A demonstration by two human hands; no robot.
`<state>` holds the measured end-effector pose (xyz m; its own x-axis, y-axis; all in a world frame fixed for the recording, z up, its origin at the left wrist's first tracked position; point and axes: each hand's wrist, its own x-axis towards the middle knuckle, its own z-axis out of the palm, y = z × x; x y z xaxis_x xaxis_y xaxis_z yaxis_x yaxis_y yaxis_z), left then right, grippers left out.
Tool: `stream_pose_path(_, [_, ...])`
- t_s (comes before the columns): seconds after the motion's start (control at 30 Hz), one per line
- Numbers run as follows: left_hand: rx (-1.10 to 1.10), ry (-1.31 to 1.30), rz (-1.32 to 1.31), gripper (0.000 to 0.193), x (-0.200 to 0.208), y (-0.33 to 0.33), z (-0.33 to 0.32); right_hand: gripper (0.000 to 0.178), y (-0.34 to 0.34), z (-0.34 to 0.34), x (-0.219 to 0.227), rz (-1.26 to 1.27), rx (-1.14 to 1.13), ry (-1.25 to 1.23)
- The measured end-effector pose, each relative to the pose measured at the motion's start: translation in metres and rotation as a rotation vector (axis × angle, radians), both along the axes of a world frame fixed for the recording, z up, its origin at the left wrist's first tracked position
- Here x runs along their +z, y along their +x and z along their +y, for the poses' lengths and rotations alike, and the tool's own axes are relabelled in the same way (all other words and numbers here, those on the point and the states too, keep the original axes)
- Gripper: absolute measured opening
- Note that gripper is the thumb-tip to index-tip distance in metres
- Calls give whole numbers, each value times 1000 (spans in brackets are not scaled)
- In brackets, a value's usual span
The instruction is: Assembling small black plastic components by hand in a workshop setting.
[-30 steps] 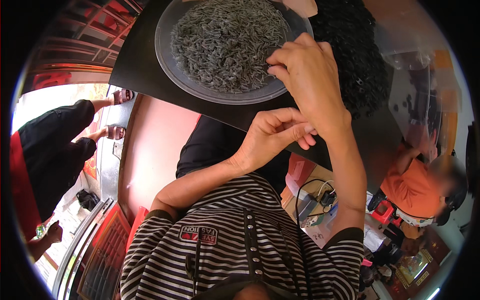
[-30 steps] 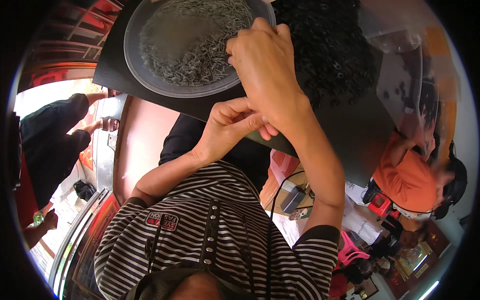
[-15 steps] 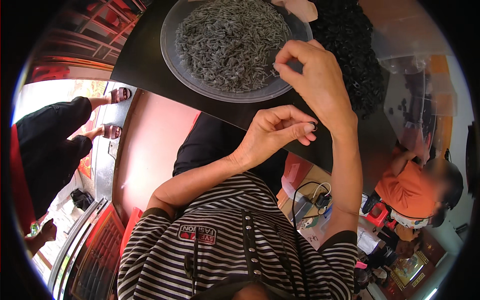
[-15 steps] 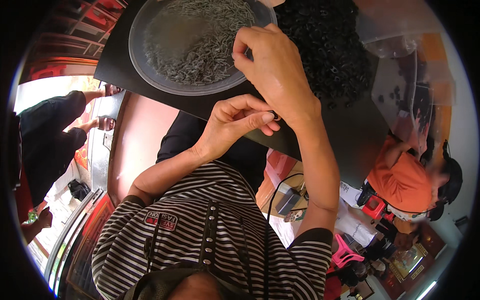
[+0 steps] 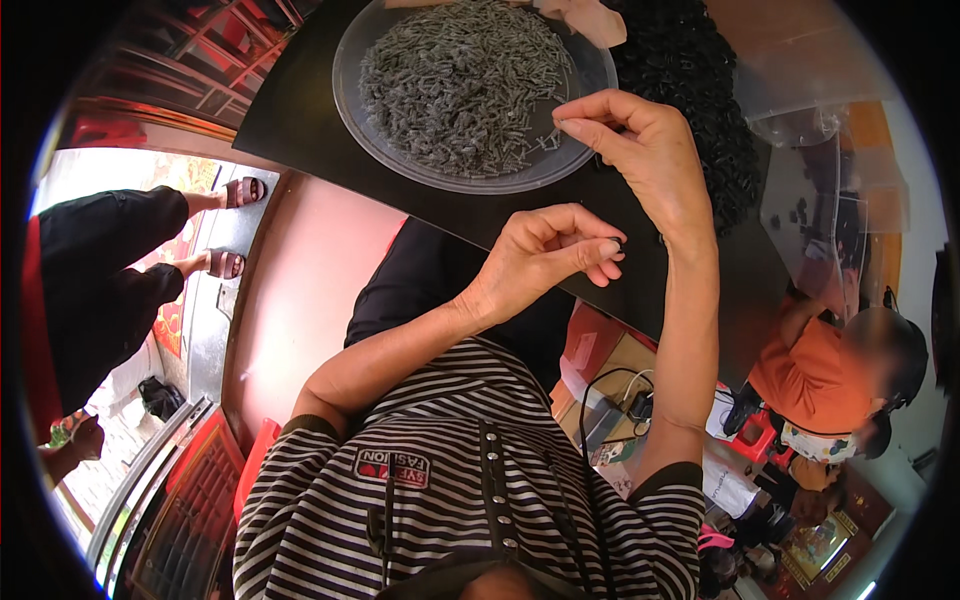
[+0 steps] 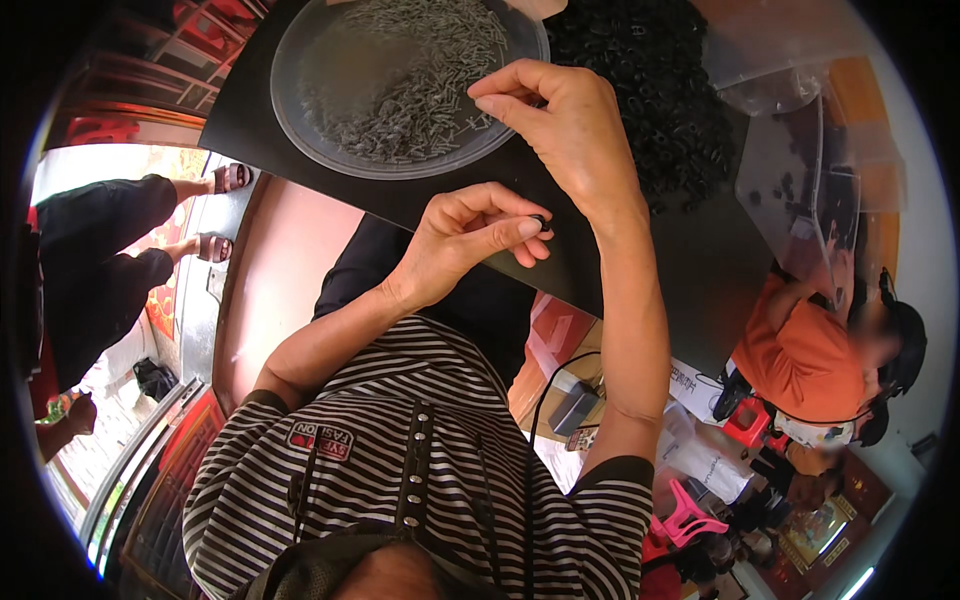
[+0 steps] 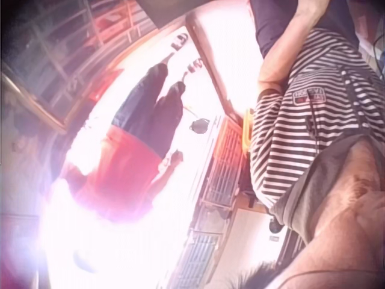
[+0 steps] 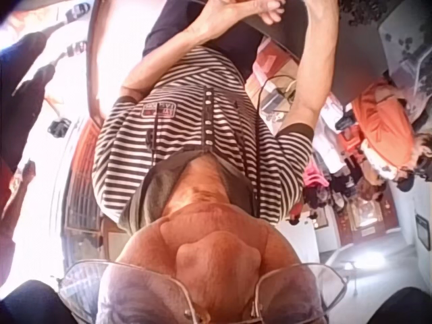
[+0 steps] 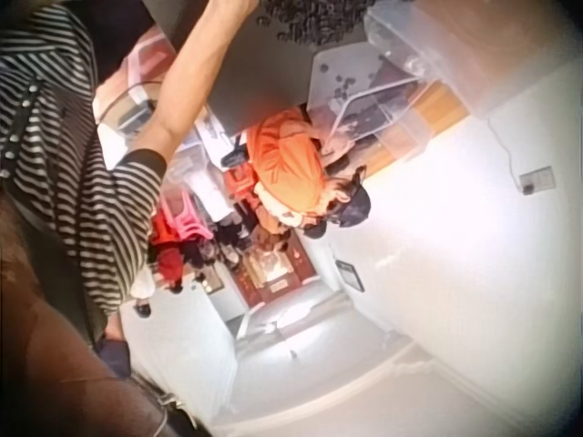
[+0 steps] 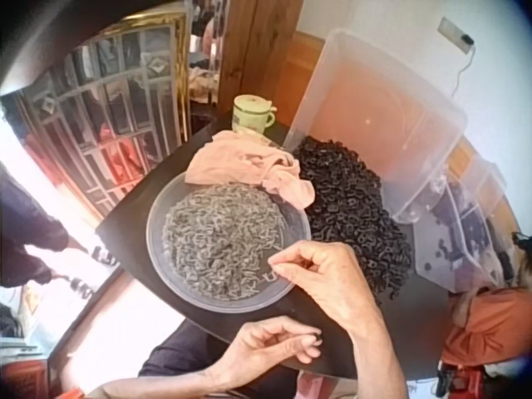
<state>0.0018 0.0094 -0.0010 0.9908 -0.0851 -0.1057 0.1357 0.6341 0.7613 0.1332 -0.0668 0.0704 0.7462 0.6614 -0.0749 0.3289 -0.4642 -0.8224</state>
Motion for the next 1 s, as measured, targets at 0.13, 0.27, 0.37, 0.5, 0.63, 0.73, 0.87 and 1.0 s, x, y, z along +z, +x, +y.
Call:
stream_pose_path(0.13, [-18, -11, 18, 17, 3, 0, 1, 14, 0, 1, -1, -53, -34, 24])
stream_pose_path(0.27, [-13, -8, 8, 17, 0, 0, 0, 15, 0, 5, -7, -210, 10, 112])
stream_pose_path(0.37, [-15, -37, 3, 17, 0, 0, 1, 13, 2, 4, -7, -272, 8, 16])
stream_pose_path(0.5, [-30, -13, 0, 17, -1, -1, 0, 9, 1, 7, -4, -406, 48, -73])
stream_pose_path(0.63, [-26, -32, -12, 16, -2, -1, 0, 11, 0, 10, -9, -592, 204, -237])
stream_pose_path(0.73, [-10, -65, -25, 18, -4, 0, -1, 11, 1, 15, -15, -613, 264, -258])
stream_pose_path(0.87, [-10, -46, -35, 17, -6, 1, 0, 9, 2, 20, -16, -653, 330, -319])
stream_pose_path(1.0, [-16, -55, -32, 17, -5, 1, 1, 9, 3, 23, -16, -689, 361, -364])
